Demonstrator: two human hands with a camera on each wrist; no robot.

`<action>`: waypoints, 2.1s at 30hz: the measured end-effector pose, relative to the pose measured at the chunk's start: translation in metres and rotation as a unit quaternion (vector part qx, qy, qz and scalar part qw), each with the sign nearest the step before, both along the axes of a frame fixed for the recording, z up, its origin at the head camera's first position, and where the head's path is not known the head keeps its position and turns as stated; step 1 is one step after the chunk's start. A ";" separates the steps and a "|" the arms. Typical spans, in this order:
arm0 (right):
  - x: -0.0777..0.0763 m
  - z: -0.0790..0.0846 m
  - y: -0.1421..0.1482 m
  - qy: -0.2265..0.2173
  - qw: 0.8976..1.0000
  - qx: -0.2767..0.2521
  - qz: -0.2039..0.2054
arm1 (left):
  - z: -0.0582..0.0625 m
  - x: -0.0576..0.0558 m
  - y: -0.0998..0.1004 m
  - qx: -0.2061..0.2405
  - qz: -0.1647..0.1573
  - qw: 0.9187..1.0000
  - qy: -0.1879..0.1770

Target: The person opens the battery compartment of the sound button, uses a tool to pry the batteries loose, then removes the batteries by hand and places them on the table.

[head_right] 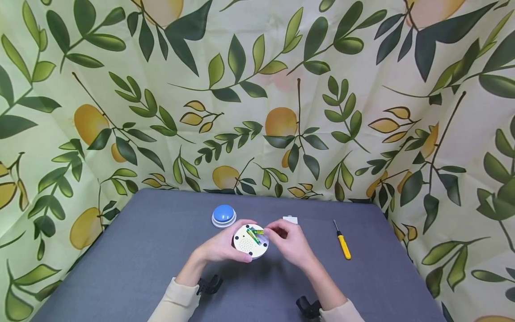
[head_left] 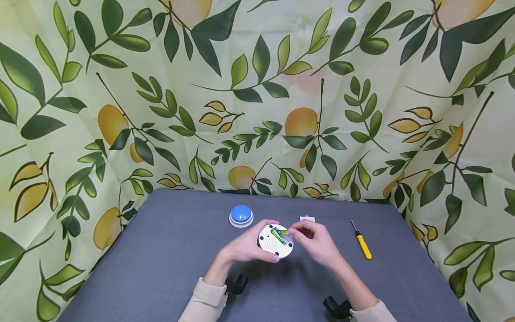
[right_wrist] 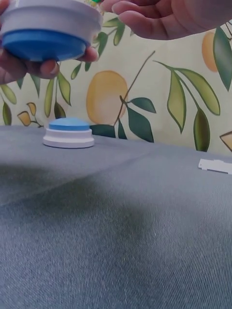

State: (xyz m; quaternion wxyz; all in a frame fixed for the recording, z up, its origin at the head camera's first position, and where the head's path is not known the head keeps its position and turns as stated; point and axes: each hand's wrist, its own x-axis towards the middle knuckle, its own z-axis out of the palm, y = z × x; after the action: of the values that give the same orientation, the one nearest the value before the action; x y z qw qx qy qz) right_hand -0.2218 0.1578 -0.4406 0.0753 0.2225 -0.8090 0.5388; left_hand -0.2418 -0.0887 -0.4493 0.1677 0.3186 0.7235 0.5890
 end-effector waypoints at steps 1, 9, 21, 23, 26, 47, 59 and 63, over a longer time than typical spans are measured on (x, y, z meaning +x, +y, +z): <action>0.001 0.001 -0.001 -0.001 1.000 0.006 -0.007 | 0.000 0.000 0.000 0.000 0.001 1.000 0.001; 0.004 0.009 -0.009 0.008 0.998 0.036 -0.041 | -0.001 -0.001 0.000 -0.007 0.006 1.000 0.001; 0.005 0.009 -0.009 0.000 0.998 0.025 -0.062 | 0.001 0.001 0.000 0.000 0.007 1.000 -0.010; 0.004 0.006 -0.005 -0.013 0.998 0.013 -0.055 | 0.000 0.001 0.000 0.000 0.007 1.000 -0.009; 0.001 0.003 0.001 -0.028 0.999 -0.010 -0.043 | -0.001 0.000 0.001 -0.001 0.008 1.000 -0.006; -0.038 -0.025 0.051 -0.074 0.992 -0.044 -0.088 | 0.001 0.001 0.001 -0.005 0.013 1.000 0.002; -0.070 -0.039 0.060 -0.116 0.985 -0.016 -0.126 | 0.000 0.001 -0.002 -0.006 0.012 1.000 0.001; -0.073 -0.048 0.065 -0.126 0.983 -0.012 -0.131 | -0.001 0.002 -0.002 -0.011 0.015 1.000 0.006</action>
State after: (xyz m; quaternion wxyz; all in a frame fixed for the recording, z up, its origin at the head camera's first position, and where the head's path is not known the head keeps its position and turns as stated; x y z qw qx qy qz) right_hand -0.2947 0.2224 -0.4889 0.0449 0.0442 -0.8278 0.5574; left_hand -0.2401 -0.0907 -0.4501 0.1582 0.3089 0.7357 0.5816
